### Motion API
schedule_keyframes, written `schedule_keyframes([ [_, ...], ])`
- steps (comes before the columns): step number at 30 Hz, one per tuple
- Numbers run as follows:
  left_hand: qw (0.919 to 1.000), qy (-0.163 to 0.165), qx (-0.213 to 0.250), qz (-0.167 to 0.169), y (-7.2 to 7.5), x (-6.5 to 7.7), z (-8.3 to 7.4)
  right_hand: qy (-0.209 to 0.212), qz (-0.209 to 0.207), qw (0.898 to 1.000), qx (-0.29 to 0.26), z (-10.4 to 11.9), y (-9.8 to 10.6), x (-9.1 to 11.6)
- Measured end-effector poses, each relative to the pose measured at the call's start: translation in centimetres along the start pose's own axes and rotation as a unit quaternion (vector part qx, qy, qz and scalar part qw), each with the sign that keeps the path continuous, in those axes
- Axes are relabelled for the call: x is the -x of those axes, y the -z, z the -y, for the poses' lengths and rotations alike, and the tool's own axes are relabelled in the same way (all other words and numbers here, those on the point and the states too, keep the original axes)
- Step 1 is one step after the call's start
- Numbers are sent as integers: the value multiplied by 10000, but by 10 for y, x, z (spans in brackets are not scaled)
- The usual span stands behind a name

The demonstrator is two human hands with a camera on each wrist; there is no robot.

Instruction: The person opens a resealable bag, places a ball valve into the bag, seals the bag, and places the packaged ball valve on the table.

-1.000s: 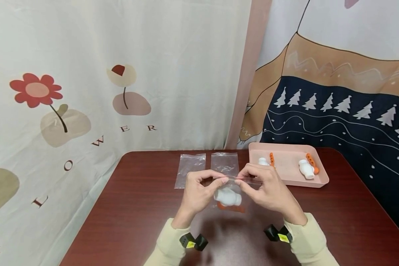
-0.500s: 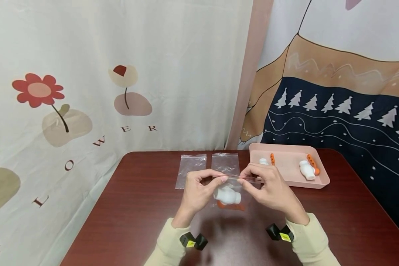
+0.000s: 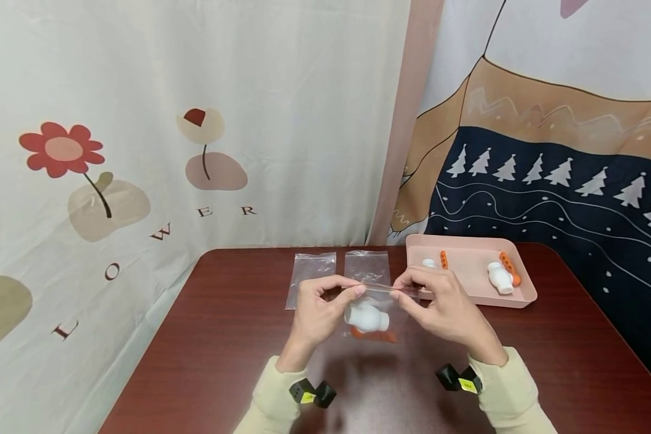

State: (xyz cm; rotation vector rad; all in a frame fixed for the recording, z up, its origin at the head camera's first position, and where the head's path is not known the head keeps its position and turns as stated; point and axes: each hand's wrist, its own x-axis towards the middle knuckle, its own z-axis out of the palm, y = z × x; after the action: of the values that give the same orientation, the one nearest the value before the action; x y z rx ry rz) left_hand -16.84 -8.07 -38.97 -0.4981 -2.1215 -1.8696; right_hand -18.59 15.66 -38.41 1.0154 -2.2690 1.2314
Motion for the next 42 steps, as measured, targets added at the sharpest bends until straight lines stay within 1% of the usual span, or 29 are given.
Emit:
schedule_keyframes([
  [6, 9999, -125, 44, -29, 3, -1, 1, -1, -63, 9999, 147, 0, 3, 0],
  [14, 10000, -44, 51, -6, 4, -1, 1, -24, -76, 9998, 175, -2, 4, 1],
  [22, 9999, -24, -38, -147, 6, -1, 1, 20, -93, 9999, 143, -2, 7, 1],
  [26, 9996, 11, -28, -267, 9, -2, 0, 29, -101, 9999, 109, -4, 11, 2],
  [29, 9996, 14, -79, -288, 10, -2, 0, 38, -98, 9999, 121, -6, 15, 3],
  [34, 9995, 4, -207, -221, 10, -4, 1, 73, -49, 9999, 122, -8, 19, 3],
  [37, 9995, 72, -284, -102, 10, -5, 2, 77, -5, 10000, 39, -10, 21, 2],
  [40, 9992, 189, -347, 34, 11, -5, 3, -13, 69, 9999, -74, -12, 22, 2],
  [42, 9989, 239, -410, 45, 11, -5, 3, -172, 178, 9996, -159, -14, 22, 3],
])
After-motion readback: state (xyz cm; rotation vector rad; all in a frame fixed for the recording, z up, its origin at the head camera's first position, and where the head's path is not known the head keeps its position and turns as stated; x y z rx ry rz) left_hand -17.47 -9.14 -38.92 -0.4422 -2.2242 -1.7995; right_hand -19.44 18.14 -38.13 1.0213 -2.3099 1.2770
